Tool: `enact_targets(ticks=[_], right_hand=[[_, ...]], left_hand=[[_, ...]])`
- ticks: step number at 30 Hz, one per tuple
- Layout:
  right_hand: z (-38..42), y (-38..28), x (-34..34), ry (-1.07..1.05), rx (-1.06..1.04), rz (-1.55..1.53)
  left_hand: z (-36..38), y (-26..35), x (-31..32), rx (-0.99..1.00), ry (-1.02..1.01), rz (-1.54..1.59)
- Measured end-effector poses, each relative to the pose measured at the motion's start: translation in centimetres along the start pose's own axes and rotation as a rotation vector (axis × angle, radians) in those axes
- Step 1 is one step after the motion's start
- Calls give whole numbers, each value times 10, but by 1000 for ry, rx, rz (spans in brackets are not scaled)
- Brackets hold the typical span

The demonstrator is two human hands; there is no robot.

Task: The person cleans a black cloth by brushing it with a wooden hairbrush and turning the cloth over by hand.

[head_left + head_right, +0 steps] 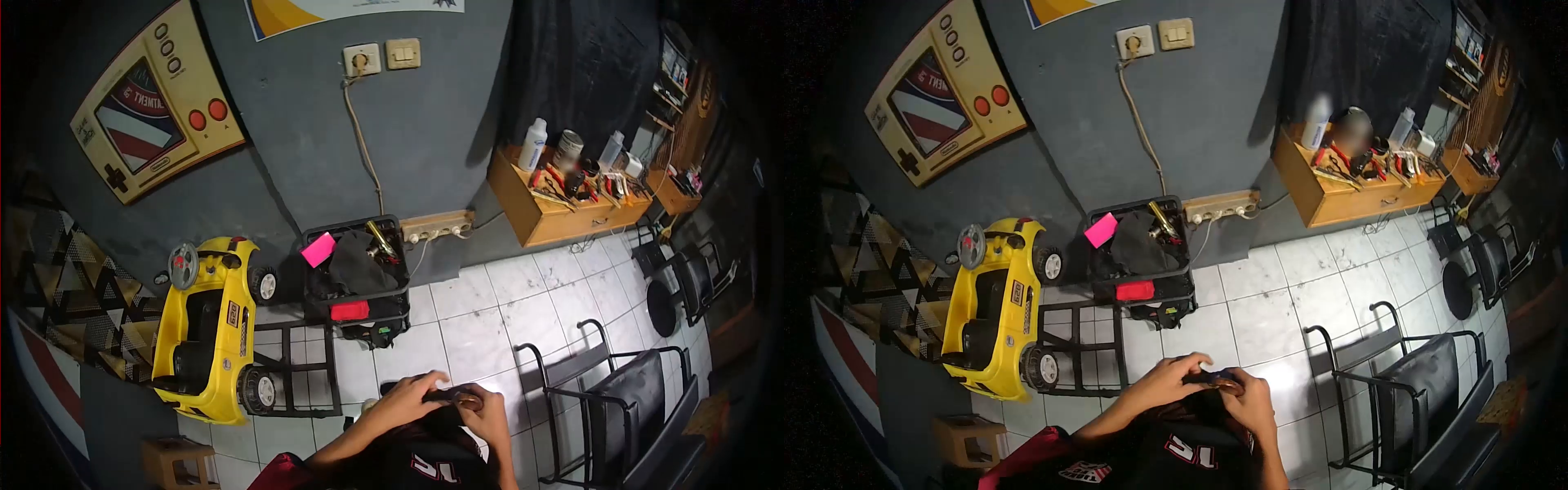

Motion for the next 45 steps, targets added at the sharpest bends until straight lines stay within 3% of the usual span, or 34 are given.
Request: enact_targets(ticks=[1, 2, 5, 7, 10, 14, 20, 21, 22, 25, 29, 32, 36, 39, 42, 43, 45], right_hand=[[-1, 3, -5, 60, 13, -66], [-1, 4, -5, 59, -3, -60], [4, 0, -26, 179, 37, -125], [6, 1, -34, 238, 42, -95], [11, 6, -28, 238, 136, -63], [27, 3, -17, 425, 197, -393], [33, 5, -6, 395, 231, -287], [37, 5, -3, 392, 298, -345], [37, 2, -1, 400, 295, -342], [39, -22, -7, 511, 128, -215], [46, -17, -1, 553, 101, -298], [48, -25, 2, 495, 119, -319], [40, -40, 3, 339, -49, -269], [43, -32, 29, 47, 206, -443], [35, -24, 38, 148, 91, -459], [31, -34, 35, 162, -35, -362], [30, -46, 36, 157, -6, -417]], left_hand=[[4, -3, -3, 214, 4, -75], [13, -21, -6, 222, 19, -76], [32, -46, -17, 192, -22, -202], [43, -63, -25, -2, -74, -68], [49, -62, -29, 8, -68, 58], [39, -69, -11, -2, -39, 177], [20, -30, 14, 21, -93, 316], [18, -28, 21, 2, -97, 539], [15, -25, 24, -17, -101, 761], [14, -23, 34, -10, -163, 670], [15, -15, 29, 24, -206, 689], [19, -16, 27, 2, -215, 806], [25, -23, 4, -6, -119, 899], [32, -31, -7, -84, -105, 868], [36, -31, -12, -113, -68, 820], [35, -35, -10, -111, -51, 848], [38, -37, -12, -113, -34, 875]])
Point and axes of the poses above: each hand's wrist, its own z-axis away from the middle knuckle, its own x-axis out of the palm, y = z × x, the point moved 10 cm from there along -z, towards the middle knuckle, and after that the axes turned 7 degrees about y, right-handed, at the moved point
